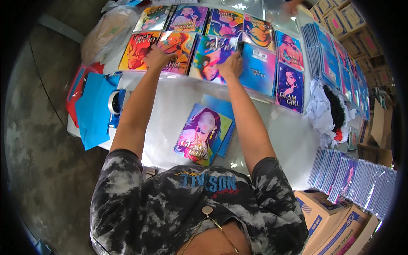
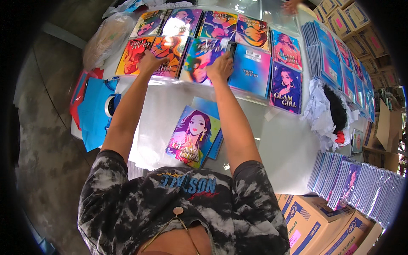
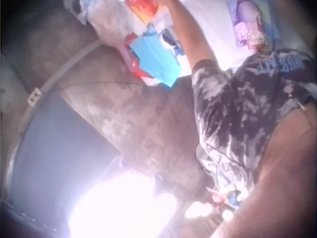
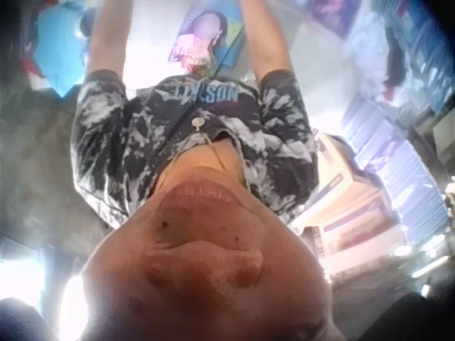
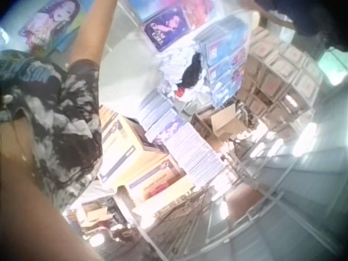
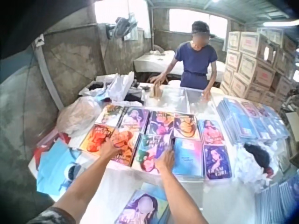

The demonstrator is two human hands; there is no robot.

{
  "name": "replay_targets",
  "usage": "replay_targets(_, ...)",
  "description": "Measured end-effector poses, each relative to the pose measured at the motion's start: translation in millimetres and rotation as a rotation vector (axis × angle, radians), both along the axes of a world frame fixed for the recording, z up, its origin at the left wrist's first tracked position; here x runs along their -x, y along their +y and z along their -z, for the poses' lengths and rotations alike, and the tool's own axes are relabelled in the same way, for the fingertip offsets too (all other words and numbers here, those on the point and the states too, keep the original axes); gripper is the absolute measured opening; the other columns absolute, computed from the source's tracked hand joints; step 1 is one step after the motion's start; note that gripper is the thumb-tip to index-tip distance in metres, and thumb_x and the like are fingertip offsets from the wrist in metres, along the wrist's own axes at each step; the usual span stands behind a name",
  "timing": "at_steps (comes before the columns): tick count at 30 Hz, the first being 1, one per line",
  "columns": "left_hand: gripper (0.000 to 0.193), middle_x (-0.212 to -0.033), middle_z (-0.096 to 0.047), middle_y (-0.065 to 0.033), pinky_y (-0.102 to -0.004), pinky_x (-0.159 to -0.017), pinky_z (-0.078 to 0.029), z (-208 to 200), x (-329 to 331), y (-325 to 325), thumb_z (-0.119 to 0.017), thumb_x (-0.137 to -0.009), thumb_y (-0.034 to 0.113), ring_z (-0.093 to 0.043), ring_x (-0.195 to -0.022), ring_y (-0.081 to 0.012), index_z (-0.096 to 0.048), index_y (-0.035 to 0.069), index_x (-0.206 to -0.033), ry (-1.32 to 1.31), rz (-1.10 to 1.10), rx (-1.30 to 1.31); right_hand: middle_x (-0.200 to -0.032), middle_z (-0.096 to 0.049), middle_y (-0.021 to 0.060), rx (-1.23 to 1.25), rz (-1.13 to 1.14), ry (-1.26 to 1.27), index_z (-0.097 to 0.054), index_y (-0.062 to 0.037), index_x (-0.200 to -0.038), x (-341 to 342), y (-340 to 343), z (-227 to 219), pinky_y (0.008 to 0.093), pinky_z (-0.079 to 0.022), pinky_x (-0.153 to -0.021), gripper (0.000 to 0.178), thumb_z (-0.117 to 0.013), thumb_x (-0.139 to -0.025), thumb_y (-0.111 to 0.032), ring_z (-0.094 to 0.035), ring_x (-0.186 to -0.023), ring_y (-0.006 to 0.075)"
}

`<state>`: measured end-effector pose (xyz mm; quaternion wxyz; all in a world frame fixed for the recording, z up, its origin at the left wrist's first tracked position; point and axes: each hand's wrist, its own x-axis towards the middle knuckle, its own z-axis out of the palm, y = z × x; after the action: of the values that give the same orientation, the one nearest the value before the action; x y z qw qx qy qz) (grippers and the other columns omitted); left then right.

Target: The person repeatedly picks up stacks of spiral-bound notebooks, places them into clear plastic bags, and seals the bags using a handheld tape dispenser. The packaged notebooks are then stacked on the table.

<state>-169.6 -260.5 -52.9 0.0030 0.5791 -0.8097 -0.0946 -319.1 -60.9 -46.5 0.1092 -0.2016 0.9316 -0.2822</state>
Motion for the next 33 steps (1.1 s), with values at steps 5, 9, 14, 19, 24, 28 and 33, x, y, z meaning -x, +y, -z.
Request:
replay_targets(5,0.113,-0.130,-0.039,-0.0196,-0.0484,-0.098,-0.030,-1,0,16,-0.069,-0.052,0.072,-0.035,-0.124,-0.0332,-0.034,-0.004,-0.128,-0.024,-0.007,-0.008,-0.093,-0.056,0.0165,0.770,-0.123,0.241,-0.047,0.0014,-0.111,-5,46,-17,0.0342,-0.044,-0.080,0.042,-0.067,-0.076,-0.009,-0.056,-0.088,0.0260)
replay_targets(9,0.115,-0.131,-0.037,-0.0203,-0.0478,-0.098,-0.029,4,-8,22,-0.065,-0.054,0.075,-0.035,-0.123,-0.0329,-0.031,-0.005,-0.130,-0.052,0.063,0.044,-0.094,-0.058,0.0070,1.260,-0.146,-0.287,-0.051,0.0009,-0.105,-60,127,-85,0.0269,-0.045,-0.077,0.026,-0.062,-0.083,-0.008,-0.055,-0.084,0.0117)
replay_targets(14,0.120,-0.131,-0.034,-0.0264,-0.0494,-0.099,-0.026,14,0,23,-0.065,-0.051,0.078,-0.031,-0.124,-0.0390,-0.025,0.000,-0.134,-0.028,0.118,-0.015,-0.094,-0.060,0.0053,1.096,-0.017,-0.583,-0.054,0.0010,-0.100,-119,192,-26,0.0257,-0.046,-0.073,0.022,-0.063,-0.083,-0.009,-0.054,-0.084,0.0093)
replay_targets(19,0.127,-0.134,-0.028,-0.0279,-0.0504,-0.102,-0.022,1,5,32,-0.075,-0.051,0.067,-0.025,-0.128,-0.0401,-0.011,0.002,-0.139,-0.005,0.105,-0.119,-0.074,-0.057,0.0046,0.195,0.008,-0.198,-0.057,0.0008,-0.094,-143,219,44,0.0251,-0.042,-0.060,0.029,-0.071,-0.075,-0.016,-0.051,-0.066,0.0103)
replay_targets(24,0.108,-0.123,-0.044,-0.0266,-0.0432,-0.097,-0.033,4,-4,-12,-0.079,-0.051,0.058,-0.044,-0.116,-0.0352,-0.032,0.006,-0.133,0.098,-0.052,-0.122,-0.070,-0.055,0.0082,0.206,0.031,-0.373,-0.056,0.0006,-0.093,-143,212,28,0.0325,-0.043,-0.060,0.033,-0.072,-0.072,-0.019,-0.053,-0.063,0.0196)
replay_targets(28,0.068,-0.108,-0.059,-0.0193,-0.0371,-0.083,-0.046,8,-1,-26,-0.073,-0.067,0.048,-0.059,-0.097,-0.0296,-0.052,0.004,-0.114,0.347,0.098,0.140,-0.067,-0.056,0.0081,0.265,0.022,-0.211,-0.056,0.0004,-0.090,-139,217,44,0.0325,-0.044,-0.060,0.031,-0.072,-0.072,-0.019,-0.055,-0.062,0.0196)
replay_targets(33,0.027,-0.090,-0.065,-0.0118,-0.0296,-0.073,-0.048,-99,-39,63,-0.060,-0.087,0.022,-0.061,-0.079,-0.0176,-0.055,-0.002,-0.097,1.371,0.444,0.317,-0.065,-0.057,0.0089,0.201,0.031,-0.309,-0.056,0.0001,-0.089,-136,228,38,0.0326,-0.044,-0.057,0.031,-0.073,-0.071,-0.019,-0.055,-0.058,0.0204)
